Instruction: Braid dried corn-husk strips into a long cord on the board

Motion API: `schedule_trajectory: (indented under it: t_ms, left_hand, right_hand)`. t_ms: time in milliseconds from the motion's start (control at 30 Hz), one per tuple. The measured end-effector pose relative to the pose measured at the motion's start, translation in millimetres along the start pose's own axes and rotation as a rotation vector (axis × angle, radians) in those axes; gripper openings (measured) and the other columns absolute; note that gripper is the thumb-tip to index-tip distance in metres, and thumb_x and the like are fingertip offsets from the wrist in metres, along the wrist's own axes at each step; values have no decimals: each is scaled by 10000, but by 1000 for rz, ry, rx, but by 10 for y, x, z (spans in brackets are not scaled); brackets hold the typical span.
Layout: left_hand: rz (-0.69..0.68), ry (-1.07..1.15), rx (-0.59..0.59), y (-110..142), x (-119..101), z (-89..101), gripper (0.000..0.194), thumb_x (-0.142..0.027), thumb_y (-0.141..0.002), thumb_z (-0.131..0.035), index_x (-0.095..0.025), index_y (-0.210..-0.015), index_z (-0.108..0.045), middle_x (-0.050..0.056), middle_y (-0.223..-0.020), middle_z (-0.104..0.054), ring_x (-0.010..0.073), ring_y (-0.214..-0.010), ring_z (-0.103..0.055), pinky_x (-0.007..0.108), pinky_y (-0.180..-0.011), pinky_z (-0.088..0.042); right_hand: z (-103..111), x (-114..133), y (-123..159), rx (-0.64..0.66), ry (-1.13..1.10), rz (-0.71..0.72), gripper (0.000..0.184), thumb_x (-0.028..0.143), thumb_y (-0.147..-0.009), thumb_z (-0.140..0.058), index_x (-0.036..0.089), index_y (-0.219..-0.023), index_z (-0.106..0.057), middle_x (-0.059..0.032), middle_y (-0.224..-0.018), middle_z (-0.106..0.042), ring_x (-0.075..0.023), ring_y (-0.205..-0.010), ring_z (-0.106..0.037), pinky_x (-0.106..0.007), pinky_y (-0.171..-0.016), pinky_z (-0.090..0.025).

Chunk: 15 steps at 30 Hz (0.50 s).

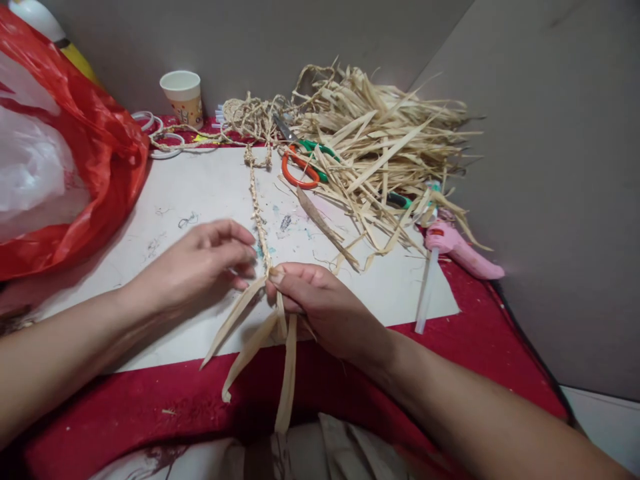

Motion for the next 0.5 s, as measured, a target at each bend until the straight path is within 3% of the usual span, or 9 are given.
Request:
schedule_trajectory:
  t_ms: [67,167,233,300,400,500]
  left_hand:
    - [196,196,252,-18,250,-269,73,-190,-744,-550,-138,-794,-550,30,-680,-615,109,-565,-571,248,-536,-472]
    - [223,251,420,73,336,-469,128,-226,-790,-545,-136,-700,-531,-15,-548,-522,51,-433,-437,177,-419,-354]
    - [182,203,419,112,316,-476,172,-253,-817,-539,-142,-685,-526,-56,-495,-427,27,-393,-304,161,-367,-224]
    - [151,136,427,137,277,-470,163,-264,-827,-535,-140,-722,-555,-62,-510,-407,29,-414,-264,164,-370,-185]
    - [45,-17,422,132,180,-429,191,-281,-851,-497,-141,-779,-604,-32,-598,-494,50,-491,-350,167,-431,-280]
    - [-99,-237,339,104,78,-349,248,-267,-874,-437,-151,-747,-615,-18,-663,-551,75,-587,-432,189,-547,-368]
  right_hand:
    - [-45,15,1,42,-2,5,171,260,-833,-517,164,-692,-530,51,-553,-421,-61,-463,-395,-194,-493,-403]
    - [-34,15,-5,37,45,5,214,246,-826,-523,162,-638,-464,46,-560,-415,-67,-475,-401,-197,-482,-386]
    - [27,4,-8,-13,106,-1,255,287,-820,-548,166,-629,-430,56,-538,-374,-58,-448,-342,-179,-431,-318]
    - [58,13,-2,-29,145,11,272,330,-814,-566,168,-645,-428,66,-533,-342,-52,-439,-293,-173,-411,-266]
    - [49,32,15,9,167,13,248,373,-814,-573,164,-714,-486,71,-545,-339,-51,-439,-286,-177,-419,-267]
    - [60,66,23,31,255,18,248,406,-841,-537,165,-787,-536,69,-545,-365,-56,-438,-290,-184,-425,-263]
Point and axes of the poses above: each hand's wrist, its own y-axis away from the middle knuckle, its own z-axis out of the back of the hand, x = y × z, the point moved 9 cm from there along -y, towards the middle knuckle
